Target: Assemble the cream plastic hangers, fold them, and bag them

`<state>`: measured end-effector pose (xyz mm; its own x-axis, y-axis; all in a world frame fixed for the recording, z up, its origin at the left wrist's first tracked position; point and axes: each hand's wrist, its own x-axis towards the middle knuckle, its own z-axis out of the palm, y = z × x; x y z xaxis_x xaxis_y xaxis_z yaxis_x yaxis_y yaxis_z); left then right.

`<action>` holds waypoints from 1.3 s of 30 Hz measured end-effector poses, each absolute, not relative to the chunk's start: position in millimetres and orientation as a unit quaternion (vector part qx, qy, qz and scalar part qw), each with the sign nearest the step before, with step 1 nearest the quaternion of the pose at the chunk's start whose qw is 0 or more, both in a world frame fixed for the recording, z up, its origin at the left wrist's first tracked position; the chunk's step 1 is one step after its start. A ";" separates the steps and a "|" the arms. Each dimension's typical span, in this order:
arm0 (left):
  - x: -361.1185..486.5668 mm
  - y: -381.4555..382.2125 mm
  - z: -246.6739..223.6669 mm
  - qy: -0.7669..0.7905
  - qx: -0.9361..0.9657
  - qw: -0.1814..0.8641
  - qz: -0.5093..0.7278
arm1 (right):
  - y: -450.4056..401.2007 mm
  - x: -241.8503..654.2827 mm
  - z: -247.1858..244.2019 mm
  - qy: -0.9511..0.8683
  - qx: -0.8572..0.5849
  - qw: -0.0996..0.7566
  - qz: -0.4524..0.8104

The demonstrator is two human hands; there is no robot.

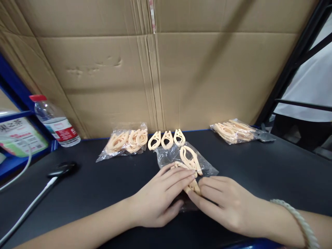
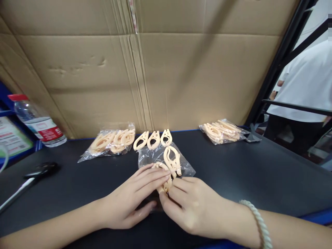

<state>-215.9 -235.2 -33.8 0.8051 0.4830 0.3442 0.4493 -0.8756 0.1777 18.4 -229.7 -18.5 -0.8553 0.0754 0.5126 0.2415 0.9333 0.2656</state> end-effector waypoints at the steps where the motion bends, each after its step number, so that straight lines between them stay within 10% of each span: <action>1: -215.9 -235.0 -34.2 0.244 0.949 0.044 0.194 | -226.8 15.7 -22.4 -0.947 -0.091 0.257 -0.170; 14: -215.5 -234.3 -37.7 0.217 0.943 0.058 0.247 | -229.7 0.3 -42.2 -0.935 -0.156 0.175 -0.268; 26: -215.2 -237.2 -35.2 0.220 0.940 0.057 0.253 | -227.4 -0.5 -24.1 -0.976 -0.187 0.102 0.035; 39: -215.0 -237.3 -34.1 0.222 0.942 0.064 0.241 | -230.3 0.2 -21.6 -0.972 -0.190 0.099 0.093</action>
